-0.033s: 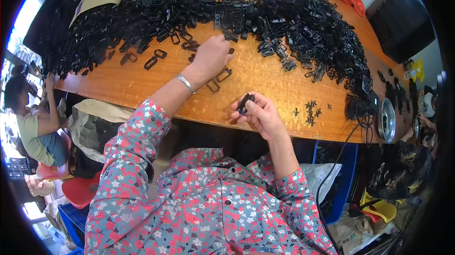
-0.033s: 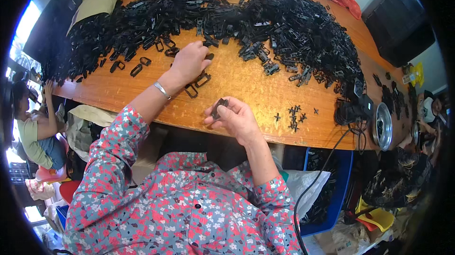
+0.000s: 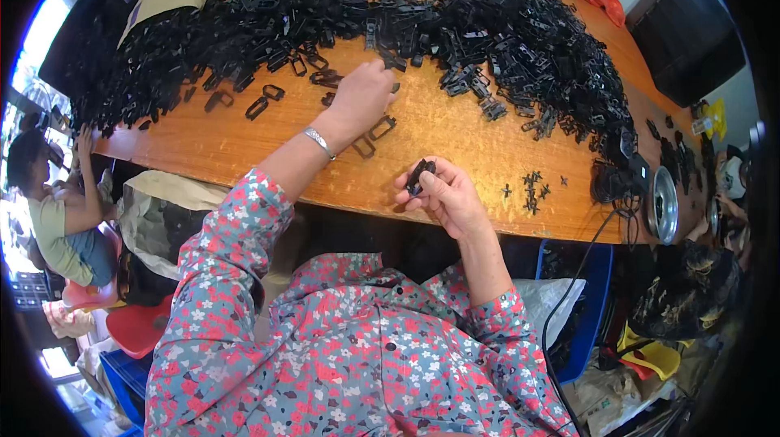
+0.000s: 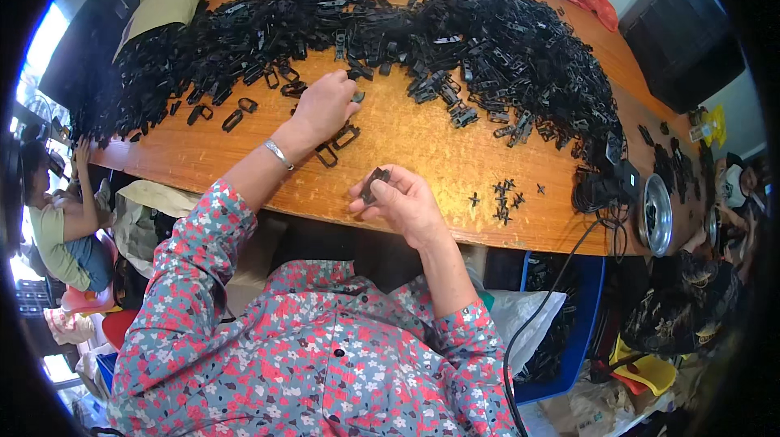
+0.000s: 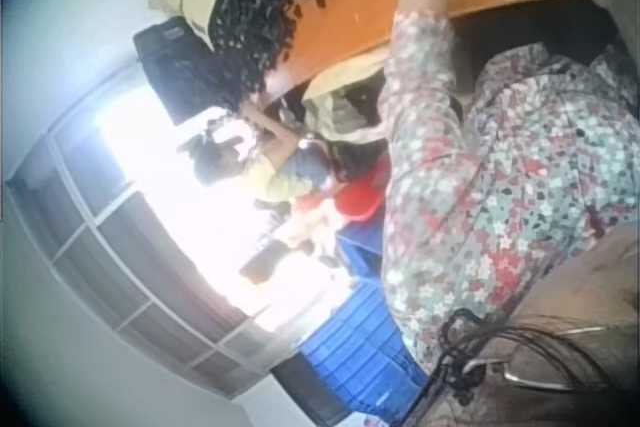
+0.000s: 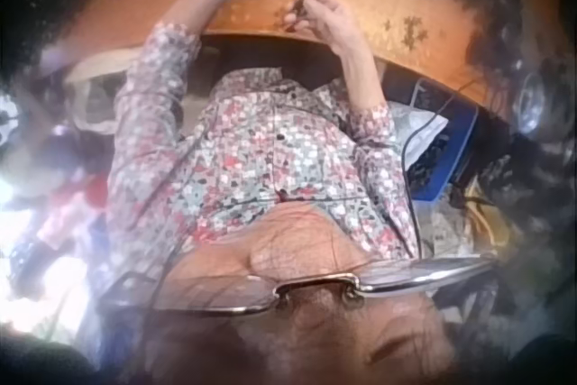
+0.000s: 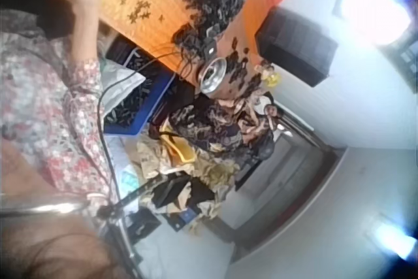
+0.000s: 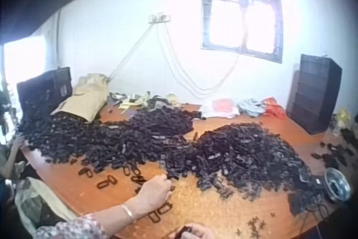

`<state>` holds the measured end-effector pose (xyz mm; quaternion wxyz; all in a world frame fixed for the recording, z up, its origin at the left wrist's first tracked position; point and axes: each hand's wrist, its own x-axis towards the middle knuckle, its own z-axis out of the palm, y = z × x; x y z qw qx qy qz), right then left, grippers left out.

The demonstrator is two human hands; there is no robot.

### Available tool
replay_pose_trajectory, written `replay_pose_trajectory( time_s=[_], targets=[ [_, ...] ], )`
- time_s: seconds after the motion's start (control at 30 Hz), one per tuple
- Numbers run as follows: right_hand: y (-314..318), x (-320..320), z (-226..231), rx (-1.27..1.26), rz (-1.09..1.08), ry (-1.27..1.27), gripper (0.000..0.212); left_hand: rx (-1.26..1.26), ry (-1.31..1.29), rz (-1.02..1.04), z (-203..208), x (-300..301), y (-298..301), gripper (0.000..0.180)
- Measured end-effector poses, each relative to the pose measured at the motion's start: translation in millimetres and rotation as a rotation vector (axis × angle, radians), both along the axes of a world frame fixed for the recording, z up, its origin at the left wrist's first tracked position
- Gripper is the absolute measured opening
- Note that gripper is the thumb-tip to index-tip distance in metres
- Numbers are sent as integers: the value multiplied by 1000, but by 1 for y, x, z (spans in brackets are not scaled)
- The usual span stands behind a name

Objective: The person assembles small black plastic latches or buckles by hand at a workstation.

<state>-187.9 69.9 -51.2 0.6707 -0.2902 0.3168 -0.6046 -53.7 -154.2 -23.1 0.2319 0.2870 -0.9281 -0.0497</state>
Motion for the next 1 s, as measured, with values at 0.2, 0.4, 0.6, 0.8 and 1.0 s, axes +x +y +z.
replay_pose_trajectory(
  time_s=[0.2,0.4,0.6,0.8,1.0],
  targets=[
    [3,-1,5,27,21,75,28,160,-35,60,10,-2,4,20],
    [0,5,3,82,-135,89,27,1163,594,20,32,19,30,15],
    [-10,8,26,18,-288,326,26,1374,710,-136,38,50,79,33],
    [-12,27,44,56,-241,620,20,1406,728,-261,25,64,105,40],
    [-7,34,46,45,-313,1066,28,1248,725,-228,31,64,134,43]
  ],
)
